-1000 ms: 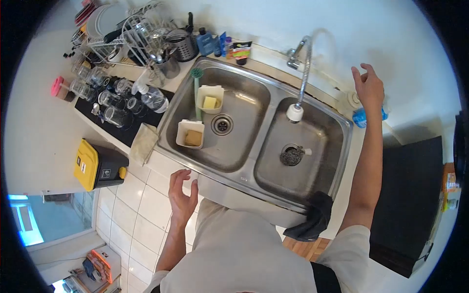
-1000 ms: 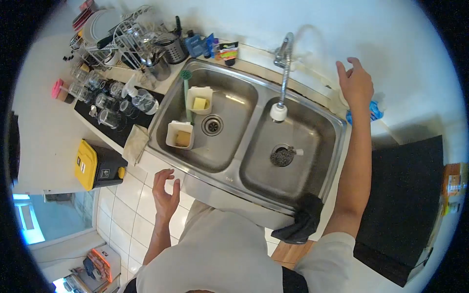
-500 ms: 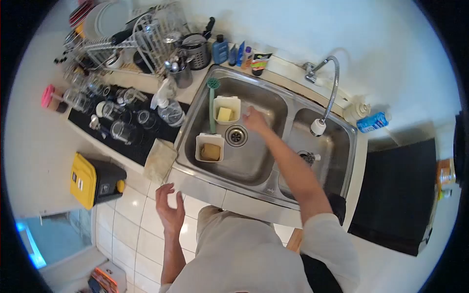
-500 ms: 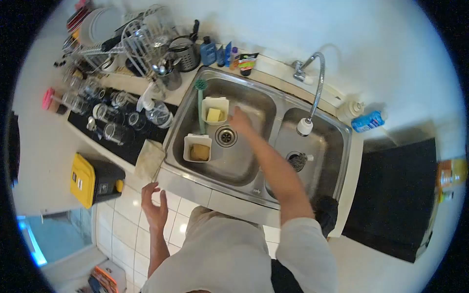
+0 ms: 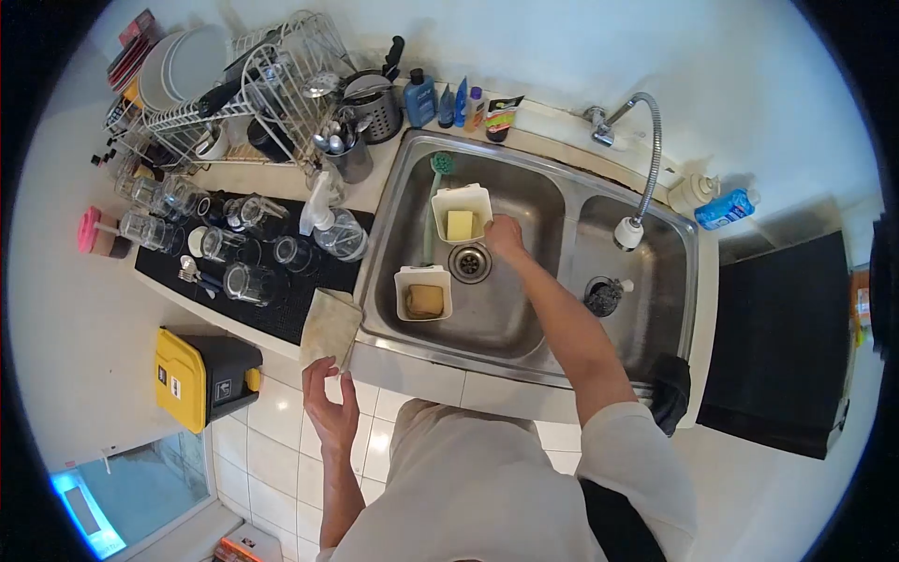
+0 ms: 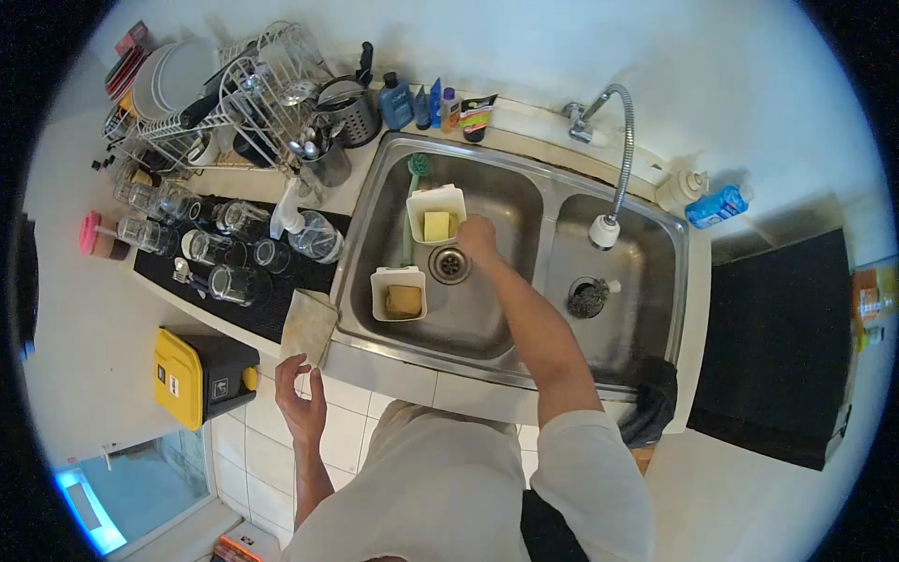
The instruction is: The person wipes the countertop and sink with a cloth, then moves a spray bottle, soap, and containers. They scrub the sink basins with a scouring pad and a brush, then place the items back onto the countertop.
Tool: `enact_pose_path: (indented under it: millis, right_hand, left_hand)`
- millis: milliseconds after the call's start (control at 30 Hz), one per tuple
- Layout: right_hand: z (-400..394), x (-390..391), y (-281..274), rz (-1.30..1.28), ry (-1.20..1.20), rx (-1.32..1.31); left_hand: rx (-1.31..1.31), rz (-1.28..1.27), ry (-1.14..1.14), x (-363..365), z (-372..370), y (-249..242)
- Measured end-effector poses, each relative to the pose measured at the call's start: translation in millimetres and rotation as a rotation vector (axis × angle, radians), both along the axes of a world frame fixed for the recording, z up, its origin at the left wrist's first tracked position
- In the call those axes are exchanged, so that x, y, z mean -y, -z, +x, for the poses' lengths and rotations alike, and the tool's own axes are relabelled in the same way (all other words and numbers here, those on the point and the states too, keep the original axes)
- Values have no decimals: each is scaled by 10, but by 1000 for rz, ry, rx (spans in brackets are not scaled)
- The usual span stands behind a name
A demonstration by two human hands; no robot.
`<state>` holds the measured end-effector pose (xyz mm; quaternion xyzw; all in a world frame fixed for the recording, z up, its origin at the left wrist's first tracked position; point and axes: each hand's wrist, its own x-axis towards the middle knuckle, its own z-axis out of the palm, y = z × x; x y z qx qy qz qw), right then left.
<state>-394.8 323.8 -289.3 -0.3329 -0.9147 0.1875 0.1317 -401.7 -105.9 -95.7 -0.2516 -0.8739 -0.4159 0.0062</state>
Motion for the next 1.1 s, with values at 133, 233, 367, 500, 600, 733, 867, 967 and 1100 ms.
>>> enact_pose_path:
  millis: [133,233,367,500,600,733,867,967,1100]
  right_hand:
    - [485,-8,-477,-322,58,-52]
    - [864,-19,-779,-430,55,-54]
    - [1405,33,-1407,-694,-3,-174]
    - [1961,-92,-1884,-914,-34,-161]
    - [2308,-181,-2162,-1079,41,-142]
    - [2587,-146,-2720,-956,116,-76]
    - [2489,100,-3155,-804,80,-56]
    - [2247,194,-3115,-799,15,-56]
    - [1839,242,-3217,-805,-99,-20]
  left_hand:
    - [-3,14,108,-252,0,39]
    - [3,29,177,-526,73,-15]
    - [-47,39,243,-839,204,-49]
    - [-26,97,278,-1093,400,-38]
    - [0,108,286,-1184,513,-30]
    - [7,182,207,-1142,521,11]
    - [53,270,310,-1156,637,-51]
    - [-93,260,562,-1535,868,-480]
    - [-260,304,515,-1940,715,-716]
